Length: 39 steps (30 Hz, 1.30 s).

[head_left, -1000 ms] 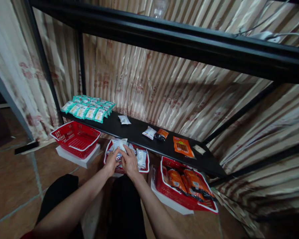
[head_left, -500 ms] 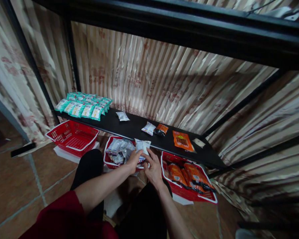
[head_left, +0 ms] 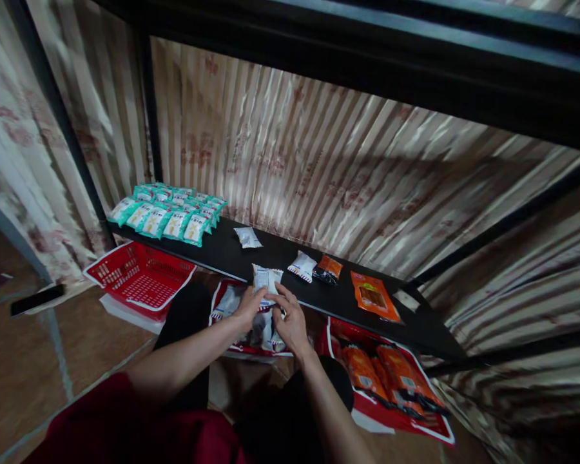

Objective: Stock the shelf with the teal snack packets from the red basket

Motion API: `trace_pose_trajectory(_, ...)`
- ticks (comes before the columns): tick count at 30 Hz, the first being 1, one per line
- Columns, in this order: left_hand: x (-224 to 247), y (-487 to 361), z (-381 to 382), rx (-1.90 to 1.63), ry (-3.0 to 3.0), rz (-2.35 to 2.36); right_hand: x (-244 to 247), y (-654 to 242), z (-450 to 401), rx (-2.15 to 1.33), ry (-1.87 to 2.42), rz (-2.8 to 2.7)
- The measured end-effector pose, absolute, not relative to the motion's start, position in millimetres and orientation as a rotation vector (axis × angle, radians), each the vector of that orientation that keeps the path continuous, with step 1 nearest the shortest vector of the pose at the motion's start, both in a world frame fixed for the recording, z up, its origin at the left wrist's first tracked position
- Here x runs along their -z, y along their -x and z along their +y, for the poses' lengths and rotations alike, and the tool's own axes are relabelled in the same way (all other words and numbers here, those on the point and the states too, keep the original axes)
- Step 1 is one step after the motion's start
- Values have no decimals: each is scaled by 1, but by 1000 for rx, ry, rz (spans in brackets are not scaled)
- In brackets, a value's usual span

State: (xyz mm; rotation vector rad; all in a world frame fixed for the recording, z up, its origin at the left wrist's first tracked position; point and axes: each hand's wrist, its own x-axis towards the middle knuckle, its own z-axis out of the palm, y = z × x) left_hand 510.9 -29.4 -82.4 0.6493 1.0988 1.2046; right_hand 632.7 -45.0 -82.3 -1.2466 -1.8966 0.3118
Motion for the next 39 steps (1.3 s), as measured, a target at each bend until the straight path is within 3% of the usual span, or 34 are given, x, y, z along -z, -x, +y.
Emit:
trace_pose_trajectory(13,99,-479,22,-1118,-711,952,85,-609,-14,-822,1409,-1233)
trace_pose_trajectory(21,108,-455,32,-1014,-847,953,95,-583,5,-1271,1266,-1000)
trace_pose_trajectory(32,116,-448,33,-1106,-813,1058,124,-558,19,-1051,1203,-747)
trace_pose_trajectory(39,115,-436,29,-1136,-880,1049,103,-560,12,-1265,1166,-739)
